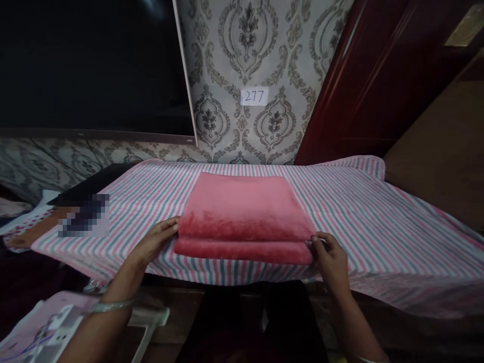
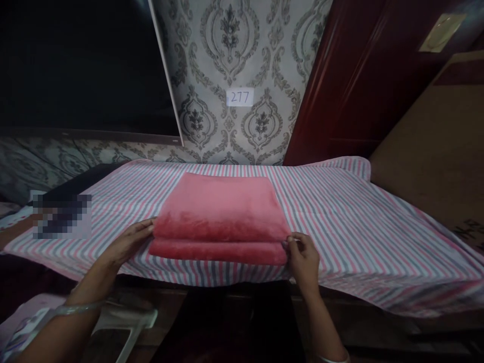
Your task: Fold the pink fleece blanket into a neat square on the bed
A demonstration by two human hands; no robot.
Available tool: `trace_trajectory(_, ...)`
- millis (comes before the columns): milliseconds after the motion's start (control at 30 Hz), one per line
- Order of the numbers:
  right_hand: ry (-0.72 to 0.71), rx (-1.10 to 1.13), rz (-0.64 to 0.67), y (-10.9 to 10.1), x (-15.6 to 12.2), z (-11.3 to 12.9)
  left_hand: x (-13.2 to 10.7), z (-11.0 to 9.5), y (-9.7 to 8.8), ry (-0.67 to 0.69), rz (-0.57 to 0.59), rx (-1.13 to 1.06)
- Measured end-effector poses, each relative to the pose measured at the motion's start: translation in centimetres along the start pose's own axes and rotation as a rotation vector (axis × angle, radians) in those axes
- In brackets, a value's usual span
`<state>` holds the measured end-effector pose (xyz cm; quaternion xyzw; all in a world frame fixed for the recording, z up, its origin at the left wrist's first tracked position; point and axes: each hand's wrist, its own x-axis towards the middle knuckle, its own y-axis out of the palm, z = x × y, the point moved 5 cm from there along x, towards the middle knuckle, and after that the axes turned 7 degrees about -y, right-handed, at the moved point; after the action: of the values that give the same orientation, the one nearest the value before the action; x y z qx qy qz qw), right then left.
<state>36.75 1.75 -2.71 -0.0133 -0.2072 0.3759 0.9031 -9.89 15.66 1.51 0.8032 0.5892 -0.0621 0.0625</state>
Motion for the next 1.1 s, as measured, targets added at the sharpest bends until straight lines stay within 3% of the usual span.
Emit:
trace_trajectory(67,0.02,0.033,0.036,0.4,-0.3,0.0,-0.5,-0.4,0.6,0.055,0.009,0.035)
trace_trajectory(167,-0.082,-0.04,0.084,0.7,0.3,0.8,-1.2,-1.4,1.9,0.185,0.001,0.222)
trace_trajectory(300,-0.233,-0.027,0.134,1.0,1.6,3.5,-1.7,-3.5,3.2,0.329,-0.144,0.44)
trace_trajectory(433,-0.147,0.127,0.111,0.6,2.1,6.2,-2.0,-5.9,2.4,0.429,-0.293,0.362)
trace_trajectory(533,-0.116,0.145,0.174,0.3,0.9,6.4,-2.0,-5.5,1.6,0.345,-0.283,0.347)
trace_trajectory(633,-0.05,0.083,0.242,0.2,-0.7,4.2,-2.2,-3.2,1.7,0.18,-0.157,0.384)
trace_trajectory(733,0.012,0.069,0.256,0.3,-1.5,2.3,-2.5,-1.6,2.0,0.135,-0.127,0.347)
trace_trajectory(867,-0.038,0.084,0.288,0.6,-0.9,3.4,-2.5,-1.9,2.3,0.17,-0.214,0.329)
trace_trajectory(1000,-0.113,0.082,0.227,0.0,-0.1,5.7,-2.7,-3.2,2.1,0.289,-0.37,0.33)
trace_trajectory(1100,-0.131,0.068,0.238,-0.1,-0.6,5.7,-2.6,-2.5,2.0,0.218,-0.358,0.312)
